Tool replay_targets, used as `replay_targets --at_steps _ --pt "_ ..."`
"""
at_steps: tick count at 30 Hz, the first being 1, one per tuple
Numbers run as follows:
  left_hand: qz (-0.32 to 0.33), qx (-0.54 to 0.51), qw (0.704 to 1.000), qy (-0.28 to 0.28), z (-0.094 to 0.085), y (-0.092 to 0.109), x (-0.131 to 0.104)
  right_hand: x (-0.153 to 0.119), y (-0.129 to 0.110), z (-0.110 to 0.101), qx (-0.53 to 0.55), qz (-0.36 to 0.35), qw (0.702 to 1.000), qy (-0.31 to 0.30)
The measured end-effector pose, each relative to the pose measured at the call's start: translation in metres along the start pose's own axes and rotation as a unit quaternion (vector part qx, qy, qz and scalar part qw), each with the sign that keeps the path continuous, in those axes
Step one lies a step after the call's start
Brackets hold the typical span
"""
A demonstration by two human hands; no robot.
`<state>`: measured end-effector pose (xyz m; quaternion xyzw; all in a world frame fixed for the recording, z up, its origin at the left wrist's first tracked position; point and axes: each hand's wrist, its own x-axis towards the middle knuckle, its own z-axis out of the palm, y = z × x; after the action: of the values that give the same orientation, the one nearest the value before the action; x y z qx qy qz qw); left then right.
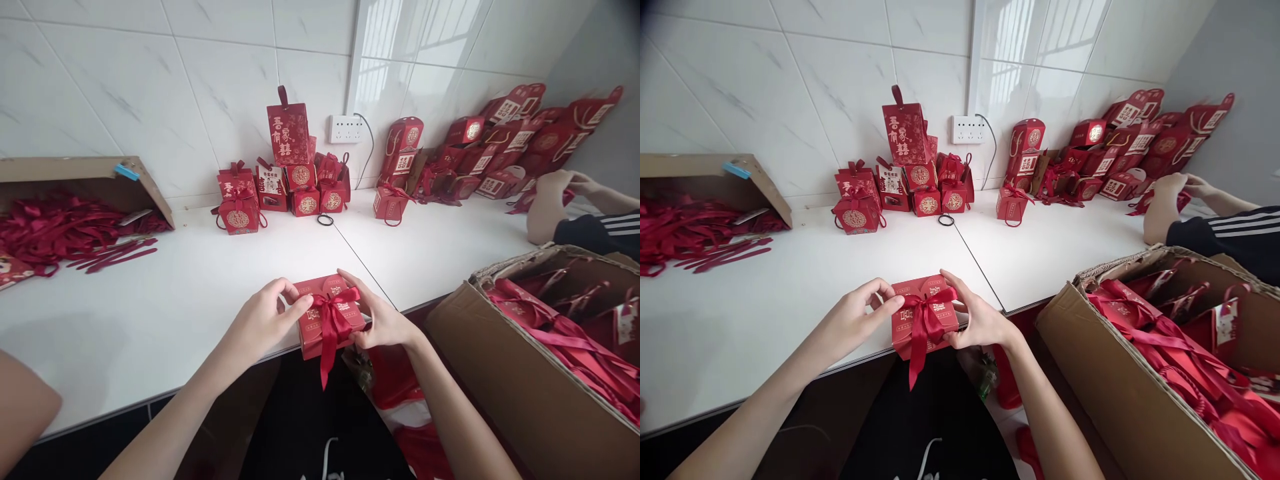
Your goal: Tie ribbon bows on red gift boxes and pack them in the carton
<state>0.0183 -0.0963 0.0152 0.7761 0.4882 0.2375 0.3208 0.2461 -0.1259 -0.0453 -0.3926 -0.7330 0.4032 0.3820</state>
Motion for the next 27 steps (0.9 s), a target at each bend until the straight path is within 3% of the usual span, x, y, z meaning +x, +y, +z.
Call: replay_targets --at_steps 9,12,14,16,18,21,27 --pt "0.025 -0.035 0.997 0.068 0.016 0.007 -0.016 -0.019 -0.012 0.010 -0.116 -0.034 0.989 0.088" --pt "0.109 -0.001 0.985 0.136 0.024 0.015 -0.028 -0.027 -0.018 0.014 -0.146 -0.042 0.981 0.124" --pt "0.245 0.062 0.946 0.203 0.031 0.020 -0.034 -0.032 -0.021 0.015 -0.161 -0.049 0.975 0.145" --pt "0.375 0.132 0.884 0.246 0.039 0.023 -0.040 -0.037 -0.025 0.015 -0.173 -0.056 0.969 0.165" --pt "0.454 0.176 0.833 0.262 0.045 0.026 -0.044 -0.041 -0.029 0.015 -0.178 -0.073 0.963 0.186" --pt "0.513 0.178 0.798 0.263 0.048 0.033 -0.050 -0.047 -0.036 0.014 -0.167 -0.115 0.956 0.212" --pt "0.537 0.155 0.789 0.257 0.043 0.052 -0.059 -0.060 -0.046 0.014 -0.158 -0.121 0.952 0.234"
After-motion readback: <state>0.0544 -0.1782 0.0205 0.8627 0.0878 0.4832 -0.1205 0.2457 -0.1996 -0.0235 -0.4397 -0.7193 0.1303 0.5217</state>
